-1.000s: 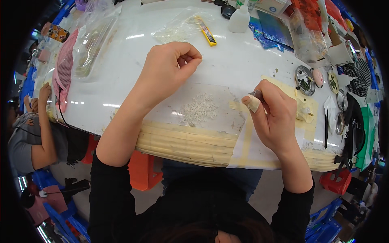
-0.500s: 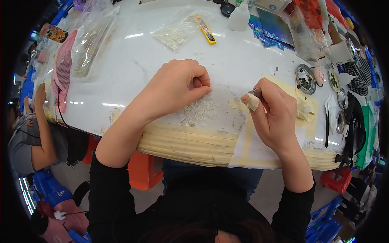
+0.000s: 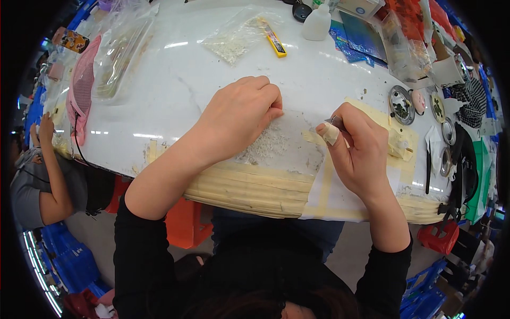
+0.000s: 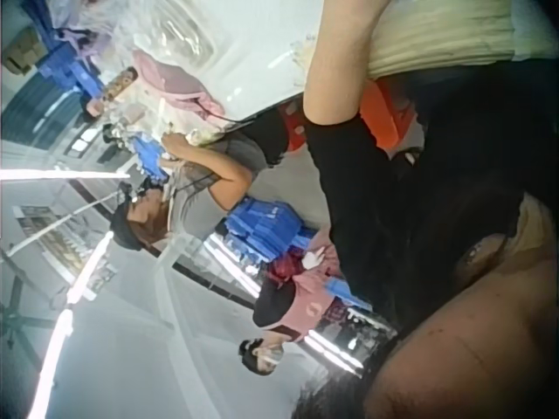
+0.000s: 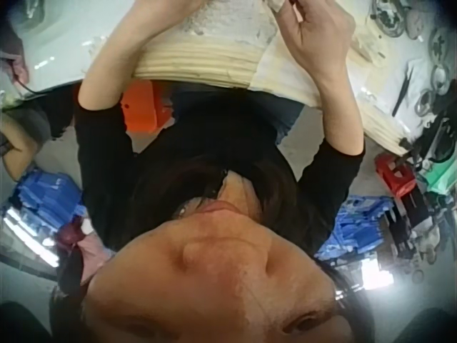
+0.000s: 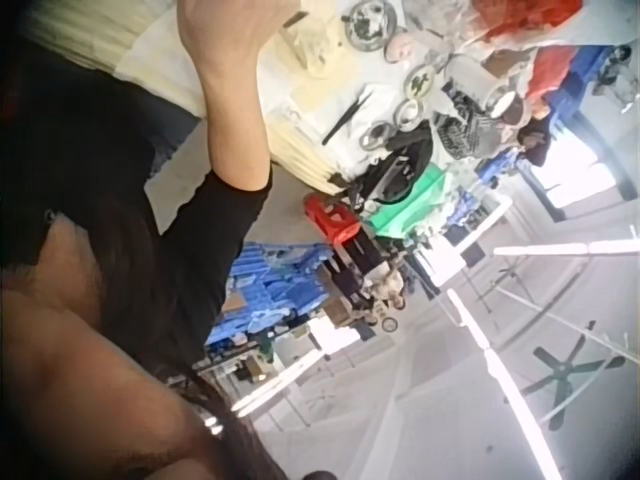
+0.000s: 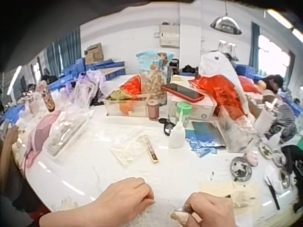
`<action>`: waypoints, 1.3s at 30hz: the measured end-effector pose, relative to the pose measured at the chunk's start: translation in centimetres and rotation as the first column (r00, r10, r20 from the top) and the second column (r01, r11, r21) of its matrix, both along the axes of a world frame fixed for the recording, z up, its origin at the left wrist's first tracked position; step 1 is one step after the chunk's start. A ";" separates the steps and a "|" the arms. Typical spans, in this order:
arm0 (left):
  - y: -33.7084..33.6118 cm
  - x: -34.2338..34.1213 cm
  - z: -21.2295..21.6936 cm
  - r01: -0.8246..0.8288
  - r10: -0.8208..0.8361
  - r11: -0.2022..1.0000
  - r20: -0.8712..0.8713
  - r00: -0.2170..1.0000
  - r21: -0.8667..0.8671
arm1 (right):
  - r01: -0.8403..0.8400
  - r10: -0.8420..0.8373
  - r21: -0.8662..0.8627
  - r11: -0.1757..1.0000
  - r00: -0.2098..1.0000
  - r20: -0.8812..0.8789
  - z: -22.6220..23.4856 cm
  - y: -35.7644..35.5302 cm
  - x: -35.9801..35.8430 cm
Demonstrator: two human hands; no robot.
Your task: Carefully trimming excess material from small beige plastic toy components using a craft knife.
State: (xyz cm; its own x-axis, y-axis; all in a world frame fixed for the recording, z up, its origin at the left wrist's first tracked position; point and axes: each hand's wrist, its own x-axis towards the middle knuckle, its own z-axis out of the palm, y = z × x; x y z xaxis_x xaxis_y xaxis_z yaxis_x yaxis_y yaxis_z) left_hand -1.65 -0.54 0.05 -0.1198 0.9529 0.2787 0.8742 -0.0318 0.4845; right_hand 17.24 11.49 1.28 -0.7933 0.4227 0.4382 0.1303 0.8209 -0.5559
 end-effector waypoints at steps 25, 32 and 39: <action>-0.1 2.2 1.2 0.139 0.040 0.988 0.976 0.213 -0.071 | -0.115 0.097 -0.063 0.991 0.968 -0.232 0.4 -0.3 -0.1; -0.5 2.4 1.2 0.075 -0.056 0.997 0.914 0.401 0.028 | -0.114 0.107 -0.015 0.993 0.962 -0.250 0.5 -0.3 -0.2; -0.3 2.2 1.5 0.100 0.010 0.994 0.969 0.247 -0.035 | -0.138 0.136 0.010 0.990 0.954 -0.268 0.7 -0.2 -0.1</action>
